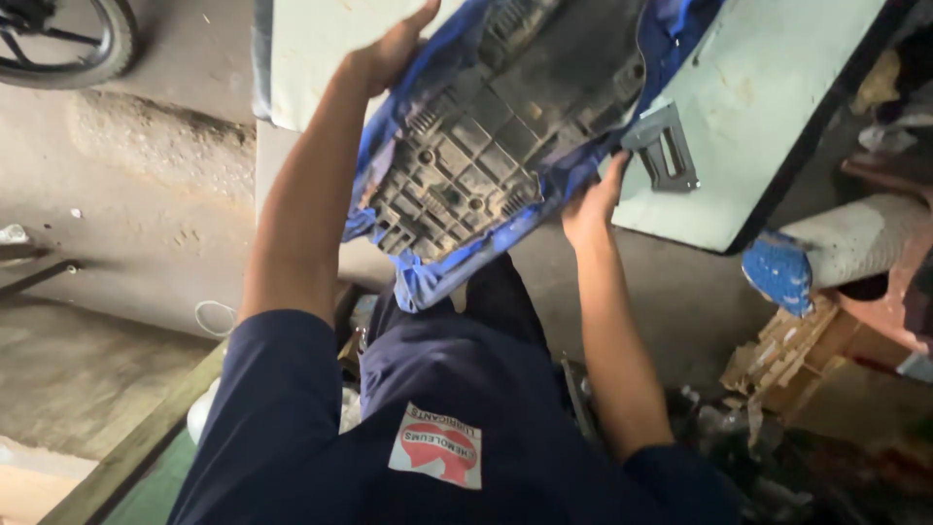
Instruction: Replacing or repairing the cover and cushioning of a motorcycle seat using staple guns and pliers.
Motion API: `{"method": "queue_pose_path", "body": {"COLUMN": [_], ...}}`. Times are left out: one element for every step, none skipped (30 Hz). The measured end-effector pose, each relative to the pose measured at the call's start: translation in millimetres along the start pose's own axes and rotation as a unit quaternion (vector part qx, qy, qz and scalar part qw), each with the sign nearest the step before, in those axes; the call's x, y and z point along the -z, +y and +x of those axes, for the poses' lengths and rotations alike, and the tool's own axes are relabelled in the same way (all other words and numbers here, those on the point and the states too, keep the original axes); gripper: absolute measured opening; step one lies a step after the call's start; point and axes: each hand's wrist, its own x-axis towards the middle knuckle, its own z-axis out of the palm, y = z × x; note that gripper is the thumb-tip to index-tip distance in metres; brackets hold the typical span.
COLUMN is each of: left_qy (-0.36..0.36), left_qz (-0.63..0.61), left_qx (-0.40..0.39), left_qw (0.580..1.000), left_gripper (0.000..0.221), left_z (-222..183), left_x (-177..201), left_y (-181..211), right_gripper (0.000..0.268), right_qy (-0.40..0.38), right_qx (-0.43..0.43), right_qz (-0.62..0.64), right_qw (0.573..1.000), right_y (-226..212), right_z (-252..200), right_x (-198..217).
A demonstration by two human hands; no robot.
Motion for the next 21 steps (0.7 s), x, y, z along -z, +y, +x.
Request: {"method": "queue_pose_path", "body": {"left_qy": [0.001, 0.001, 0.025, 0.049, 0.053, 0.057, 0.059, 0.062, 0.050, 0.038, 0.040, 0.059, 0.077, 0.080, 0.059, 0.038, 0.039, 0.046, 0.054, 0.055, 0.063], "left_qz": [-0.002, -0.005, 0.010, 0.026, 0.022, 0.011, 0.000, -0.005, -0.030, -0.055, -0.058, -0.085, -0.117, -0.124, -0.167, -0.209, -0.212, -0.244, -0.273, -0.275, -0.320], "left_qx": [0.002, 0.003, 0.001, -0.002, 0.002, -0.020, -0.042, -0.039, -0.073, -0.107, -0.109, -0.140, -0.167, -0.164, -0.178, -0.191, -0.194, -0.228, -0.262, -0.266, -0.301], "left_qw": [1.000, 1.000, 1.000, 0.998, 0.998, 0.998, 0.997, 0.997, 0.996, 0.992, 0.992, 0.985, 0.976, 0.975, 0.968, 0.958, 0.957, 0.942, 0.924, 0.922, 0.896], "left_gripper": [0.105, 0.105, 0.105, 0.105, 0.105, 0.100, 0.095, 0.095, 0.090, 0.086, 0.086, 0.080, 0.074, 0.074, 0.068, 0.064, 0.064, 0.065, 0.068, 0.068, 0.062], "left_z": [0, -4, -9, -15, -21, -26, -31, -35, -36, -37, -38, -40, -41, -54, -67, -80, -92, -105, -118, -132, -146], "left_x": [0, -7, -7, -6, -11, -15, -20, -24, -25, -26, -28, -28, -33, -39, -47, -55, -62, -69, -76, -88, -101], "left_y": [1, -2, 3, 8, 3, -3, -10, -17, -17, -17, -23, -28, -40, -41, -42, -43, -45, -45, -45, -48, -52], "right_gripper": [0.096, 0.096, 0.091, 0.086, 0.086, 0.081, 0.076, 0.076, 0.074, 0.072, 0.072, 0.073, 0.073, 0.073, 0.078, 0.083, 0.083, 0.080, 0.078, 0.078, 0.077], "right_qy": [-0.001, 0.001, 0.016, 0.030, 0.030, 0.024, 0.019, 0.019, 0.017, 0.014, 0.012, -0.021, -0.051, -0.049, -0.038, -0.029, -0.031, -0.022, -0.014, -0.017, -0.032], "right_qx": [0.003, 0.000, 0.024, 0.047, 0.041, 0.049, 0.057, 0.051, 0.061, 0.071, 0.069, 0.088, 0.103, 0.097, 0.149, 0.200, 0.200, 0.215, 0.231, 0.232, 0.252], "right_qz": [0.026, 0.025, 0.004, -0.016, -0.018, -0.037, -0.056, -0.059, -0.052, -0.046, -0.050, -0.044, -0.041, -0.047, -0.113, -0.179, -0.184, -0.247, -0.308, -0.311, -0.332], "right_qw": [1.000, 1.000, 1.000, 0.998, 0.999, 0.998, 0.997, 0.997, 0.997, 0.996, 0.996, 0.995, 0.992, 0.993, 0.982, 0.963, 0.962, 0.945, 0.923, 0.922, 0.908], "right_y": [-4, -10, -16, -21, -20, -19, -17, -11, -11, -10, -15, -19, -21, -32, -45, -58, -79, -101, -123, -137, -150], "right_z": [9, -6, -14, -22, -23, -24, -24, -23, -18, -12, -15, -18, -24, -28, -34, -40, -45, -51, -56, -68, -78], "right_x": [-1, -11, -29, -48, -50, -52, -53, -47, -44, -42, -46, -50, -50, -54, -57, -61, -76, -92, -109, -127, -145]}}
